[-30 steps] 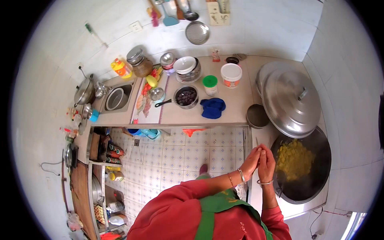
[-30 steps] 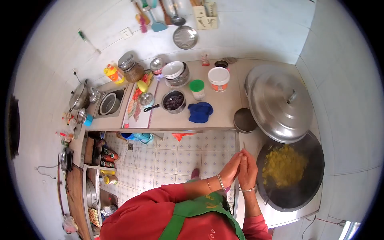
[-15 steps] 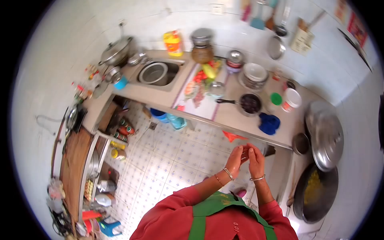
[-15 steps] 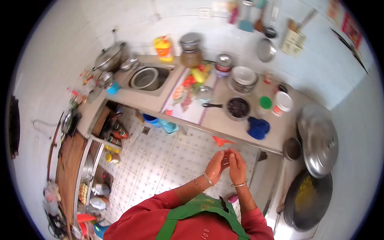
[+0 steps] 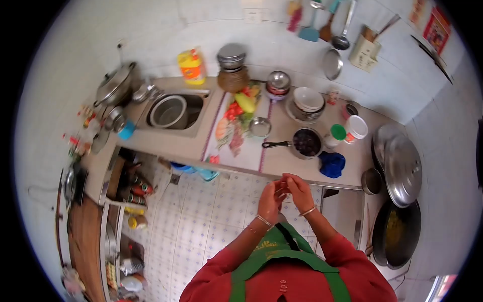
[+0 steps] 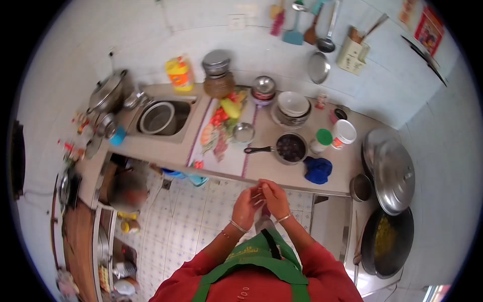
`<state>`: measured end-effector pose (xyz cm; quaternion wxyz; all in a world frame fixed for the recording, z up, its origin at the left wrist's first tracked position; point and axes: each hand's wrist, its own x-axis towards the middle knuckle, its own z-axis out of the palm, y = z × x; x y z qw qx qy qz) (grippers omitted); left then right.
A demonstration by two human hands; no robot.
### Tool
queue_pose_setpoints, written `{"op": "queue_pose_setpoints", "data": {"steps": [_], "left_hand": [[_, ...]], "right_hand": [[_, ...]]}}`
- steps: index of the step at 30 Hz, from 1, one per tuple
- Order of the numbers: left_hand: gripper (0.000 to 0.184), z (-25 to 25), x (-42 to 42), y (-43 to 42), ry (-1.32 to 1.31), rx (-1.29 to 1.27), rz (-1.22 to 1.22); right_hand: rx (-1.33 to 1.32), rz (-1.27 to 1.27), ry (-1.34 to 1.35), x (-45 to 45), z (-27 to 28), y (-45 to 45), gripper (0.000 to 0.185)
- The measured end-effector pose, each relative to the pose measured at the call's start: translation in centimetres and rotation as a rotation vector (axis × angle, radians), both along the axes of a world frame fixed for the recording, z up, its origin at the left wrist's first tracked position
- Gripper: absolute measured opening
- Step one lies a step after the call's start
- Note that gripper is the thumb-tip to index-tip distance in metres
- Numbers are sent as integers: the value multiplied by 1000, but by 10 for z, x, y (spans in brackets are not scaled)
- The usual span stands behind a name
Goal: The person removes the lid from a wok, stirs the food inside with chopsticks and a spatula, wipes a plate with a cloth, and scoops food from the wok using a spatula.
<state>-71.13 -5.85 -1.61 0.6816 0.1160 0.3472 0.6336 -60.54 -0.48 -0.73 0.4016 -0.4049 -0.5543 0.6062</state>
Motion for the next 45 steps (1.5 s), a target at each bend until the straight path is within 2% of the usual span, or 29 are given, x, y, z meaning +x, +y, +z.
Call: {"op": "queue_pose_setpoints", "data": {"steps": [8,15,22,24,27,28,30,33,34,36,37,39,42,45], "left_hand": [[32,-10,-11,133,95,-70,3],[36,-19,-9,284,157,-154,-82],[41,-46,-18,380,271,-175,-115],[48,-51,-20,402,248,-261,-115],[57,-58,-18,436,300,-301,-147],[57,-60,-17,446,293,-308,-149],[64,-59,-17,464,326,-332,-239],[66,-37,-11,481,305,-217,-269],[66,-45,-11,486,303,-220,-264],[62,-67,-10,493,299,-200,-241],[62,-70,-9,496,296,-206,-221],[70,-76,-9,498,210,-91,-243],[73,-89,-7,494,225,-136,-227],[78,-66,-16,479,198,-88,-254]], "right_hand": [[-30,-110,79,15,-18,142,27],[-98,-349,66,73,-24,300,27],[-59,-607,-58,99,-53,396,27],[-55,-635,-272,104,-73,414,29],[-2,-695,-377,110,-114,441,34],[-7,-694,-386,106,-110,445,34],[-284,-728,-148,90,-93,450,41],[-282,-587,-86,93,-107,458,44],[-284,-583,-88,89,-103,459,44],[-516,-568,260,80,-90,458,43],[-518,-590,344,79,-97,458,43],[-512,-571,348,81,-106,457,43],[-498,-546,399,83,-113,450,44],[-528,-524,367,78,-102,439,41]]}}
